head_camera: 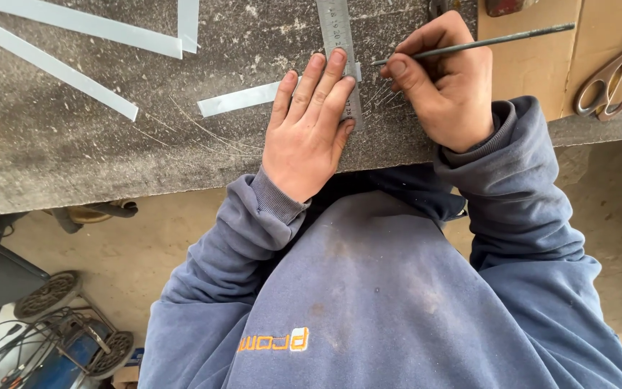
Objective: The person folds white paper strips into small loops and places them into a cardboard box. They then cut a longer strip with scissors, measure and mark it with a ruler and pencil, and fold it into a loop. This process of cutting, measuring, marking, and folding is repeated.
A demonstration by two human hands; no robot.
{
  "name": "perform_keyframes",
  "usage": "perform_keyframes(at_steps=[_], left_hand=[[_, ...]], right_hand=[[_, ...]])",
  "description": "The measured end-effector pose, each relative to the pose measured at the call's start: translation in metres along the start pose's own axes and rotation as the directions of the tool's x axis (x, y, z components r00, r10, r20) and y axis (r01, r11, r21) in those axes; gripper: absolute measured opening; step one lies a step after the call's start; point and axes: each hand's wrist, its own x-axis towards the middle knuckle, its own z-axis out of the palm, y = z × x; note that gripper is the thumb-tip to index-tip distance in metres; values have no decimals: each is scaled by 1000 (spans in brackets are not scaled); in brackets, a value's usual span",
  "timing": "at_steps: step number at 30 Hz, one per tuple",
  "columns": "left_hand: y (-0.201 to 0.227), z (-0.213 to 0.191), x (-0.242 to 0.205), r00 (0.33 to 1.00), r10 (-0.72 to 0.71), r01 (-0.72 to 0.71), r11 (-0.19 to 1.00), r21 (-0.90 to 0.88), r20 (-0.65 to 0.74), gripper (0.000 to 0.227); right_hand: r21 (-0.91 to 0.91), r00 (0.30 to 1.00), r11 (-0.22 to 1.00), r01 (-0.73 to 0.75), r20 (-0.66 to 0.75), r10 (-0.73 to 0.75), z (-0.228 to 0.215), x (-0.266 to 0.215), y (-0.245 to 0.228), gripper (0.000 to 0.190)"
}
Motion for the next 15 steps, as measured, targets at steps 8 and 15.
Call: perform_keyframes(at_steps=[8, 15], left_hand=[[-1, 2, -1, 1000, 17, -17, 999, 30, 2, 58], [-2, 4, -2, 999, 27, -29, 997, 68, 19, 58]], right_hand=[[-155, 1000, 988, -3, -8, 2, 8, 3, 8, 24], [-234, 999, 971, 49, -3, -52, 9, 6, -1, 24]])
